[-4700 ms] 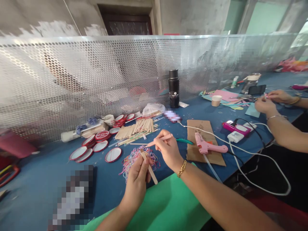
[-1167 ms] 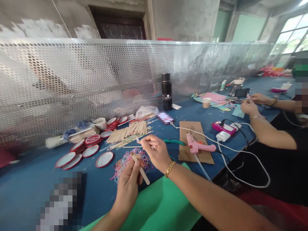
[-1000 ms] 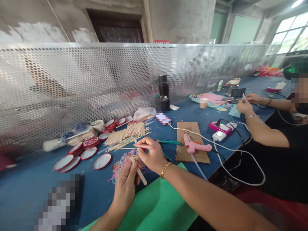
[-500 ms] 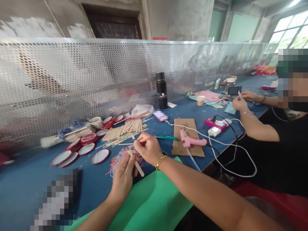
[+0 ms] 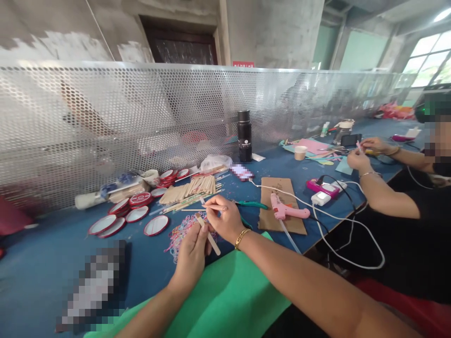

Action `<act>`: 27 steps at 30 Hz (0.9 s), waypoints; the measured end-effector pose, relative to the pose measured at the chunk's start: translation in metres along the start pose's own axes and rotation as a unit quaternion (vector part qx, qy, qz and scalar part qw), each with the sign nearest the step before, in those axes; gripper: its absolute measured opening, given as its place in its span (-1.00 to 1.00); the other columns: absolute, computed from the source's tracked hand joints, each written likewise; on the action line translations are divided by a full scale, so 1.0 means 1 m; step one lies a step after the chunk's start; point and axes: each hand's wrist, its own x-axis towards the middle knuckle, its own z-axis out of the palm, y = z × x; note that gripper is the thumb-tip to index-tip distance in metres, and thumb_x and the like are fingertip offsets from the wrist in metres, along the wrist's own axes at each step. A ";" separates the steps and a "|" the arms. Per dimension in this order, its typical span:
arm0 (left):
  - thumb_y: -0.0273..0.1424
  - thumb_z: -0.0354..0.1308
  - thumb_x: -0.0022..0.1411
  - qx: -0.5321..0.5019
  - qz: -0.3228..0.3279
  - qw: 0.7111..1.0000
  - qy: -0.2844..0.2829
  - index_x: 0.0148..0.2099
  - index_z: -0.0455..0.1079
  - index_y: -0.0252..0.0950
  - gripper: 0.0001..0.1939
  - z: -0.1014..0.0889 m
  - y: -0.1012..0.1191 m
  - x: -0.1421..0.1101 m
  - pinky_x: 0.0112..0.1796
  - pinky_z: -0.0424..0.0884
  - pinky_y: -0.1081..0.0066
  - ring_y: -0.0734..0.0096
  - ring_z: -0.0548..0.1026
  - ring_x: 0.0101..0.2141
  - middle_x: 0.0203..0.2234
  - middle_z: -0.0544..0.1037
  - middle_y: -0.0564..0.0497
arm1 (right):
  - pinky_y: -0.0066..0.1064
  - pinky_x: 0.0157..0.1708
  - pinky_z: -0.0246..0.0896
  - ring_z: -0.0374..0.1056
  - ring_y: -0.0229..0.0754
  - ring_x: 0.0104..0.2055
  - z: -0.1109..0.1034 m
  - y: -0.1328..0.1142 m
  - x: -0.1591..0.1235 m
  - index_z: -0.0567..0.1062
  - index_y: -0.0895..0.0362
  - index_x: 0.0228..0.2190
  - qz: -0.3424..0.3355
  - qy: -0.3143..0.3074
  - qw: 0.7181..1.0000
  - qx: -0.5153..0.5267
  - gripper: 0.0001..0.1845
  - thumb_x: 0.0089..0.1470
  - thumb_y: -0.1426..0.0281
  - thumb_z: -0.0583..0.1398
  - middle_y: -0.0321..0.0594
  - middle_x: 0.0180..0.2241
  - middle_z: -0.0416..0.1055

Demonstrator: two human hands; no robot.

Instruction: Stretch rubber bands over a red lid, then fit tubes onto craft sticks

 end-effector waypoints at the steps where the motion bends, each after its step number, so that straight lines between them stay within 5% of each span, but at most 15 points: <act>1: -0.05 0.06 0.35 0.000 0.000 1.000 0.003 -0.46 0.27 -0.21 -0.58 0.001 -0.001 0.000 -0.58 0.14 0.49 0.48 0.21 -0.65 -0.71 0.28 0.18 | -0.36 -0.17 0.35 0.52 -0.12 -0.25 0.001 0.001 -0.001 0.49 0.03 -0.35 0.003 -0.001 1.000 -0.002 -0.91 0.17 0.39 0.16 -0.23 -0.32 0.60; 15: -0.03 0.03 0.37 -0.009 0.003 1.000 -0.014 -0.36 0.33 -0.22 -0.60 0.004 -0.005 -0.005 -0.58 0.15 0.46 0.47 0.22 -0.64 -0.68 0.26 0.20 | -0.37 -0.21 0.34 0.53 -0.12 -0.30 0.004 0.004 0.000 0.48 0.04 -0.40 0.014 0.022 0.999 -0.024 -0.92 0.14 0.38 0.18 -0.24 -0.38 0.60; 27: 0.21 0.07 0.23 -0.033 -0.041 0.999 0.003 -0.37 0.30 -0.22 -0.43 0.003 0.000 -0.006 -0.60 0.12 0.46 0.49 0.20 -0.64 -0.68 0.26 0.20 | -0.41 -0.28 0.32 0.52 -0.15 -0.34 0.002 0.000 -0.002 0.49 0.04 -0.43 0.018 0.022 1.000 -0.013 -0.85 0.18 0.36 0.17 -0.27 -0.42 0.58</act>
